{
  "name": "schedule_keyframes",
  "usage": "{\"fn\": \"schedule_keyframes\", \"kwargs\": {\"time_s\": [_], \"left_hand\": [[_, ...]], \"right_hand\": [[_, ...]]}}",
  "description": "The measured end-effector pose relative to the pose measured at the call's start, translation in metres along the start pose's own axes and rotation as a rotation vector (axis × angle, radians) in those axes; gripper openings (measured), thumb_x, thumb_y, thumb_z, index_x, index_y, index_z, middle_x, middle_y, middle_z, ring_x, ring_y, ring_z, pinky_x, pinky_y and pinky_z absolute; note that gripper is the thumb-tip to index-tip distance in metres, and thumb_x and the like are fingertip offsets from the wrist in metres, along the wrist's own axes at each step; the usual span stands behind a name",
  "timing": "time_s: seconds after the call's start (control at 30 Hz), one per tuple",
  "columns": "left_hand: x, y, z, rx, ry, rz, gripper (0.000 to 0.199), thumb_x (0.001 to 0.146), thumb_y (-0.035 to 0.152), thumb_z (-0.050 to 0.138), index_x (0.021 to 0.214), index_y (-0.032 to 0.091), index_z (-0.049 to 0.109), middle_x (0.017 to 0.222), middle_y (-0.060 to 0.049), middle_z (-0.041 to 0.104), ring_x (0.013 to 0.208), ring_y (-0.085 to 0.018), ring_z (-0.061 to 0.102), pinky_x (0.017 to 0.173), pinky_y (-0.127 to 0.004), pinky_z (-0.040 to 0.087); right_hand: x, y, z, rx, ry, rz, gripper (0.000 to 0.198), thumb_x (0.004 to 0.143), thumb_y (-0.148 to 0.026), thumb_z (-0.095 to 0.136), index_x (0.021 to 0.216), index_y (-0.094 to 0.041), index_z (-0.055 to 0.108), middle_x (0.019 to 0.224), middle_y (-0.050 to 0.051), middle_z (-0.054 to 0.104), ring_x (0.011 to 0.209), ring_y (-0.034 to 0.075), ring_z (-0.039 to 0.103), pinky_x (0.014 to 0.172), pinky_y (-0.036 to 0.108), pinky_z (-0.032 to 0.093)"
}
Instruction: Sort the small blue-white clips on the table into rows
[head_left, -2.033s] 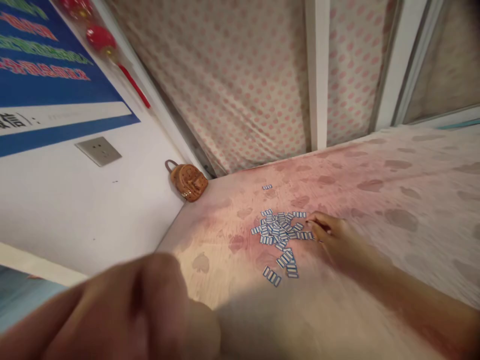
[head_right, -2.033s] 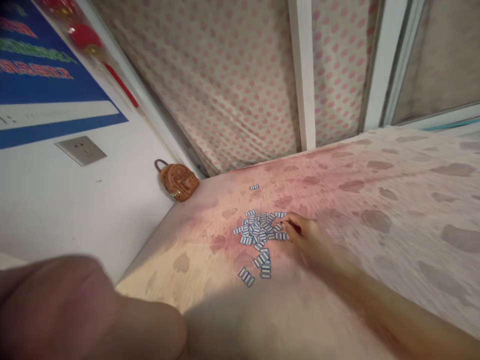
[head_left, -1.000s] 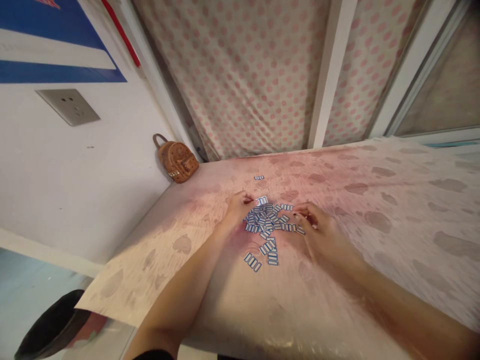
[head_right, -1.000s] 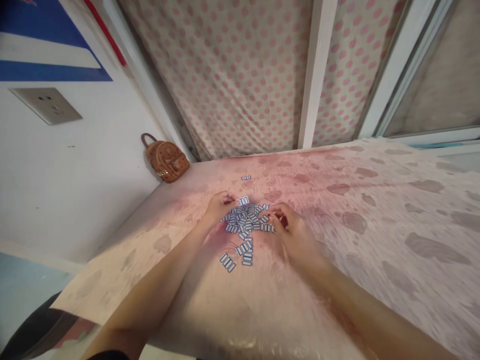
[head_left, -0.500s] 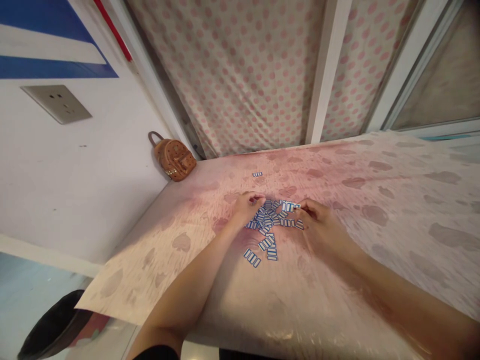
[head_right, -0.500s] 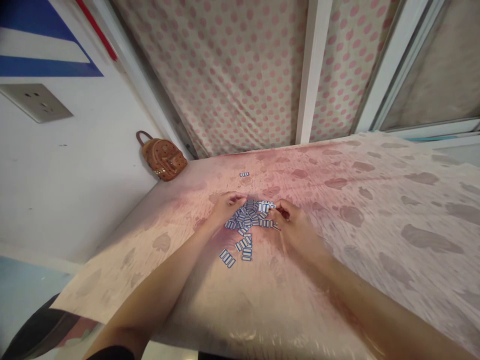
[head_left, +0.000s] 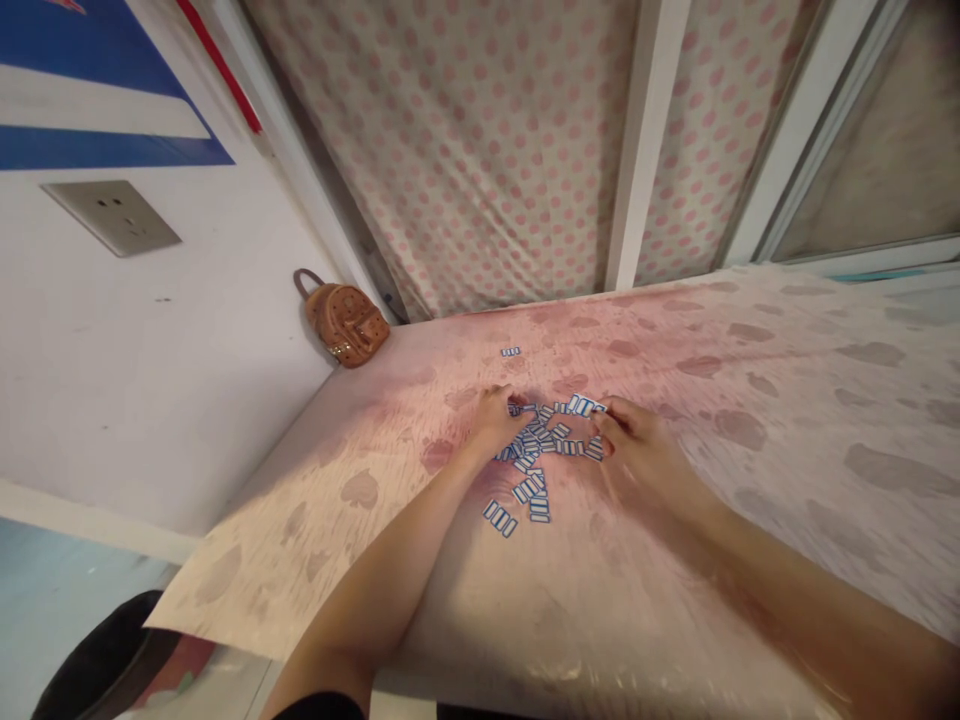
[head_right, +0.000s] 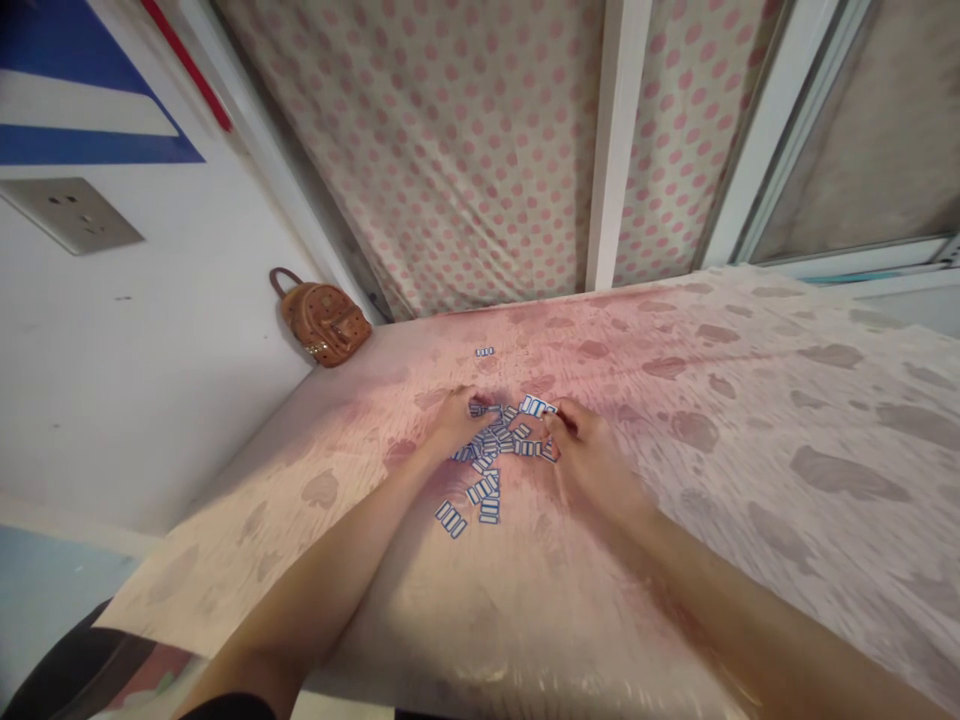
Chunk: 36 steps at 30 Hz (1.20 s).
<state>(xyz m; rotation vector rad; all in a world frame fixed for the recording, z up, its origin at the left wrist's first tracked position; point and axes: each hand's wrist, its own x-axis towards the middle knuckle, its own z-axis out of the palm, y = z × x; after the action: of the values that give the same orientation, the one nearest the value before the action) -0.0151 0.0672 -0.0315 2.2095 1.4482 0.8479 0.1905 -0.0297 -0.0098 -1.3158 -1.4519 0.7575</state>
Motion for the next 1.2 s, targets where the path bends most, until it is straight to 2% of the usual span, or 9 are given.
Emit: {"fn": "schedule_keyframes", "kwargs": {"time_s": [0.13,0.27,0.37,0.43,0.53,0.6,0.77,1.0,1.2], "left_hand": [[0.001,0.0,0.003,-0.173,0.022,-0.035,0.014,0.078,0.004,0.069,0.084,0.017,0.066,0.084,-0.002,0.07,0.08,-0.017,0.064,0.077,-0.028,0.05],[0.001,0.006,0.001,-0.321,0.129,-0.091,0.019,0.079,0.0,0.064,0.086,0.016,0.07,0.085,-0.003,0.072,0.079,-0.015,0.066,0.075,-0.027,0.051],[-0.008,0.019,-0.004,-0.521,0.149,-0.134,0.011,0.081,0.006,0.066,0.083,0.015,0.072,0.083,-0.004,0.073,0.077,-0.016,0.068,0.074,-0.027,0.052],[-0.018,0.031,-0.005,-0.71,0.111,-0.19,0.002,0.082,0.014,0.07,0.084,0.015,0.071,0.081,-0.004,0.073,0.077,-0.016,0.069,0.073,-0.028,0.054],[-0.034,0.048,-0.003,-0.983,0.06,-0.309,0.014,0.078,0.024,0.077,0.085,0.015,0.069,0.079,-0.003,0.072,0.079,-0.018,0.072,0.076,-0.029,0.057],[-0.041,0.056,-0.001,-1.088,0.045,-0.354,0.02,0.075,0.027,0.081,0.085,0.015,0.068,0.079,-0.003,0.072,0.079,-0.018,0.073,0.078,-0.029,0.058],[-0.046,0.062,0.0,-1.091,-0.007,-0.35,0.026,0.073,0.033,0.084,0.085,0.014,0.071,0.082,-0.006,0.075,0.078,-0.019,0.074,0.076,-0.029,0.058],[-0.05,0.066,0.0,-1.074,0.023,-0.326,0.029,0.074,0.037,0.083,0.089,0.014,0.075,0.087,-0.009,0.076,0.086,-0.023,0.075,0.074,-0.028,0.057],[-0.054,0.071,0.002,-1.086,0.036,-0.33,0.027,0.076,0.037,0.081,0.092,0.015,0.076,0.095,-0.01,0.077,0.087,-0.023,0.074,0.075,-0.029,0.057]], "right_hand": [[0.0,-0.003,-0.001,-0.01,0.012,0.003,0.03,0.092,-0.035,0.046,0.065,-0.023,0.048,0.057,-0.003,0.048,0.055,0.015,0.047,0.055,0.029,0.034],[0.001,-0.001,0.0,0.021,-0.019,0.029,0.026,0.091,-0.036,0.049,0.069,-0.023,0.052,0.057,-0.003,0.053,0.054,0.015,0.05,0.056,0.029,0.037],[-0.001,-0.001,0.001,0.09,-0.065,0.06,0.023,0.091,-0.04,0.051,0.076,-0.023,0.054,0.061,-0.003,0.058,0.05,0.013,0.048,0.054,0.028,0.036],[-0.003,-0.003,0.002,0.085,-0.081,0.048,0.023,0.091,-0.039,0.052,0.076,-0.023,0.053,0.064,-0.003,0.06,0.05,0.013,0.048,0.052,0.027,0.034],[-0.006,-0.007,0.002,0.022,-0.074,0.008,0.022,0.092,-0.035,0.05,0.074,-0.023,0.051,0.063,-0.004,0.056,0.054,0.013,0.049,0.053,0.027,0.034],[-0.008,-0.007,0.001,-0.014,-0.068,-0.005,0.023,0.094,-0.034,0.05,0.074,-0.022,0.05,0.062,-0.004,0.054,0.057,0.014,0.051,0.055,0.027,0.035],[-0.007,0.0,0.001,-0.066,-0.049,-0.026,0.023,0.095,-0.036,0.051,0.077,-0.022,0.052,0.063,-0.003,0.055,0.059,0.014,0.051,0.056,0.027,0.035],[-0.006,0.001,0.002,-0.132,-0.028,-0.065,0.022,0.093,-0.037,0.051,0.077,-0.023,0.051,0.063,-0.003,0.055,0.059,0.015,0.051,0.055,0.027,0.033],[-0.008,-0.007,0.002,-0.124,-0.033,-0.024,0.026,0.093,-0.038,0.052,0.072,-0.022,0.049,0.061,-0.002,0.053,0.057,0.015,0.049,0.053,0.027,0.032]]}}
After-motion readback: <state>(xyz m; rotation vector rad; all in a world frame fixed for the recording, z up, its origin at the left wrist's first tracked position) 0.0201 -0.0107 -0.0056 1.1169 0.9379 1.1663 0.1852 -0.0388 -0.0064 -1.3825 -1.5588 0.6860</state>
